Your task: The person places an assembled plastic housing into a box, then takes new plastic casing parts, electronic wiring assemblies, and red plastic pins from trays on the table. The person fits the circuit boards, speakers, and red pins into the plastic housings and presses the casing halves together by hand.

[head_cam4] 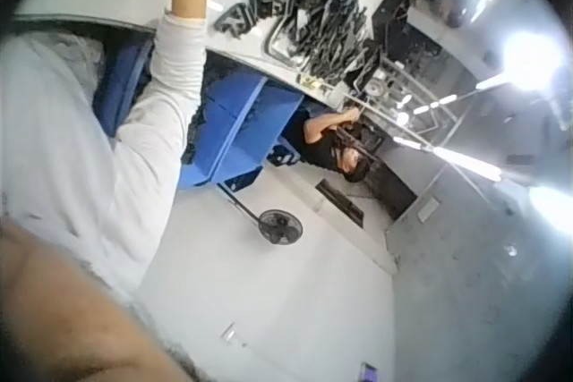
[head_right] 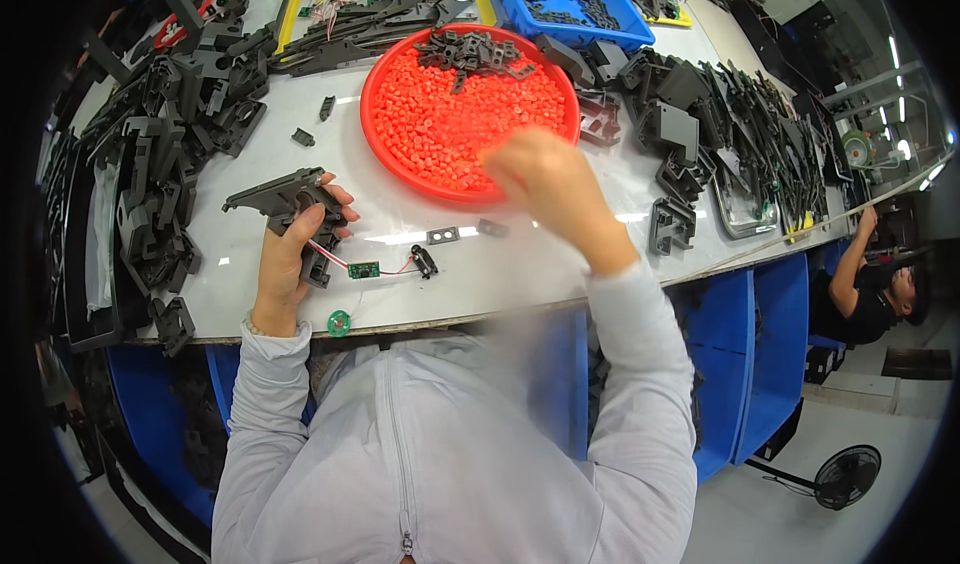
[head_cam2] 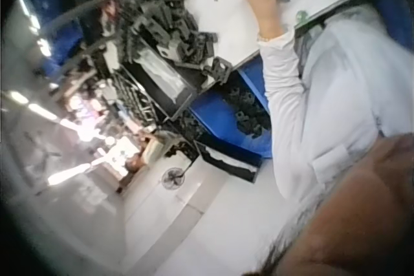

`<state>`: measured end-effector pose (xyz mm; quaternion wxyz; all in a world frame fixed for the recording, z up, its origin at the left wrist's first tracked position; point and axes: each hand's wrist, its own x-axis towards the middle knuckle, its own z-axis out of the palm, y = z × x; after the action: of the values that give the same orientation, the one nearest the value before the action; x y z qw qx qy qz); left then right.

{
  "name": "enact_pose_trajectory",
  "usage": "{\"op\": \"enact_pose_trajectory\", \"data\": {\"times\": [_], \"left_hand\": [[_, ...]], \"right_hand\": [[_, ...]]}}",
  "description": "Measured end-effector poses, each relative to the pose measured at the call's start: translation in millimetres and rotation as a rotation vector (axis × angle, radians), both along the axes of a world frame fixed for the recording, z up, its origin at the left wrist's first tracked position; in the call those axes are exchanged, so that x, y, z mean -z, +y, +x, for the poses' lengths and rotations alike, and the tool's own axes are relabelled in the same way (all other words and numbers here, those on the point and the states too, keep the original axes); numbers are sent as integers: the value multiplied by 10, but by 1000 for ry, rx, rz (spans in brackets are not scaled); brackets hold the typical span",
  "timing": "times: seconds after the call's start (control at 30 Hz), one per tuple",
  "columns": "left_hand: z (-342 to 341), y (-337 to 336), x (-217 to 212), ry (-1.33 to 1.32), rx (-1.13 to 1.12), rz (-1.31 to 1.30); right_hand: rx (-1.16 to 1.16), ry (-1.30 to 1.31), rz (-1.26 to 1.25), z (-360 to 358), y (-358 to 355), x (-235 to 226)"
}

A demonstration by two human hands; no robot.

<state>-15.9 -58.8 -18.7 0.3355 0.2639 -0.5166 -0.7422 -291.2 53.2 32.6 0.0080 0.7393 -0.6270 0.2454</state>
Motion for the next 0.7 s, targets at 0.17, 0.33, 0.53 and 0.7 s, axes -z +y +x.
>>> {"op": "enact_pose_trajectory", "data": {"times": [0.17,0.33,0.53,0.7], "left_hand": [[-7,-3,-5,-25,-37,-29],[-38,23,-37,0,-33,31],[16,34,-17,11,-33,-25],[12,35,-32,12,-10,-49]], "right_hand": [[-95,165,-225,-322,-963,210],[-45,244,-97,-419,-1130,317],[20,1,-128,-172,-359,62],[107,41,-40,47,501,220]]}}
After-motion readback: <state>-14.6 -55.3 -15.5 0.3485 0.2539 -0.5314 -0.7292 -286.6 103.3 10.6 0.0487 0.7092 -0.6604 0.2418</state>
